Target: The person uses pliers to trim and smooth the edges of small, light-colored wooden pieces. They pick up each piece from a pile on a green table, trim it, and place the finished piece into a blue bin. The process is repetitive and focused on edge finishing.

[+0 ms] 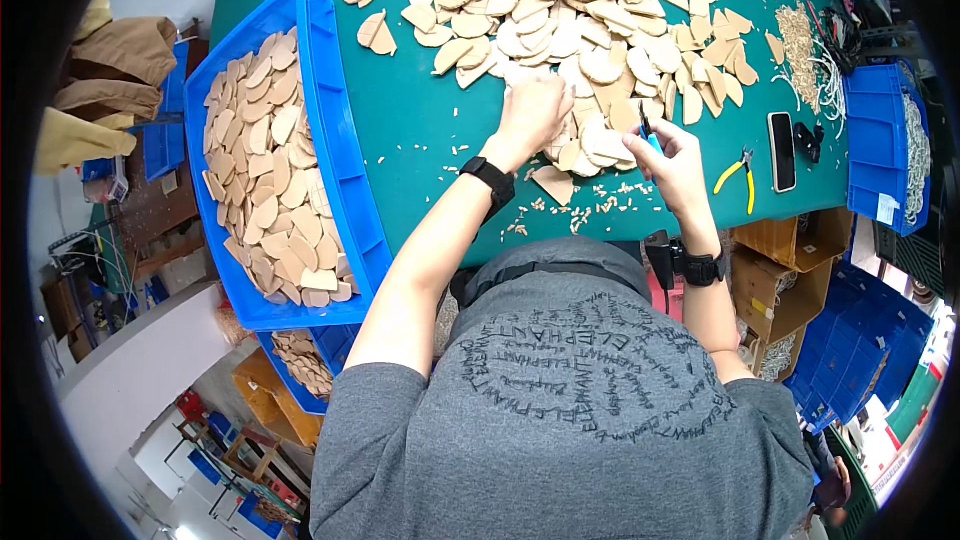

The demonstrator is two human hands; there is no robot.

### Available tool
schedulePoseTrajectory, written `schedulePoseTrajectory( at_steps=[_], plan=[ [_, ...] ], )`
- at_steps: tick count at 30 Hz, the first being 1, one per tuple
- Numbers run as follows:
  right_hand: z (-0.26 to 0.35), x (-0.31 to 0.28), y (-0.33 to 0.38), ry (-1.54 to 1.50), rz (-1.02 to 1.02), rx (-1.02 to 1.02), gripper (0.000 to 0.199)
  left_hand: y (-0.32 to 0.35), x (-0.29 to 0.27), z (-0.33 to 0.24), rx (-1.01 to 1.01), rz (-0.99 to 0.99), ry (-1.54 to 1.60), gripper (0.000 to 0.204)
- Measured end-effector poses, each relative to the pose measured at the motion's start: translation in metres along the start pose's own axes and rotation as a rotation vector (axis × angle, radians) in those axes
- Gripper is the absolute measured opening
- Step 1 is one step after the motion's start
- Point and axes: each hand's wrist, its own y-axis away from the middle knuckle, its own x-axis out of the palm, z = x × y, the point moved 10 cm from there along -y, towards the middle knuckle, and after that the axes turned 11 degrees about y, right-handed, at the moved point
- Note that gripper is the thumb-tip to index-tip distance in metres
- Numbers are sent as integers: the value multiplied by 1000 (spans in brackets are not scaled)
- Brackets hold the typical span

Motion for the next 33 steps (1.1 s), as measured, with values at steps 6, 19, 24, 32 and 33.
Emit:
schedulePoseTrajectory(
  at_steps=[6, 19, 24, 32, 33],
  plan=[
    [16, 29, 2, 38, 105, -14, 17, 65, -81, -12, 71, -324, 442, 22],
    [49, 92, 21, 287, 353, -235, 25, 153, -102, -41, -52, -338, 965, 33],
    [60, 92, 28, 296, 351, -249, 26, 162, -108, -53, -62, -303, 856, 38],
    [60, 92, 30, 286, 332, -250, 26, 167, -115, -66, 48, -343, 711, 35],
    [57, 92, 28, 298, 327, -248, 27, 168, -116, -67, 55, -347, 688, 35]
  ],
)
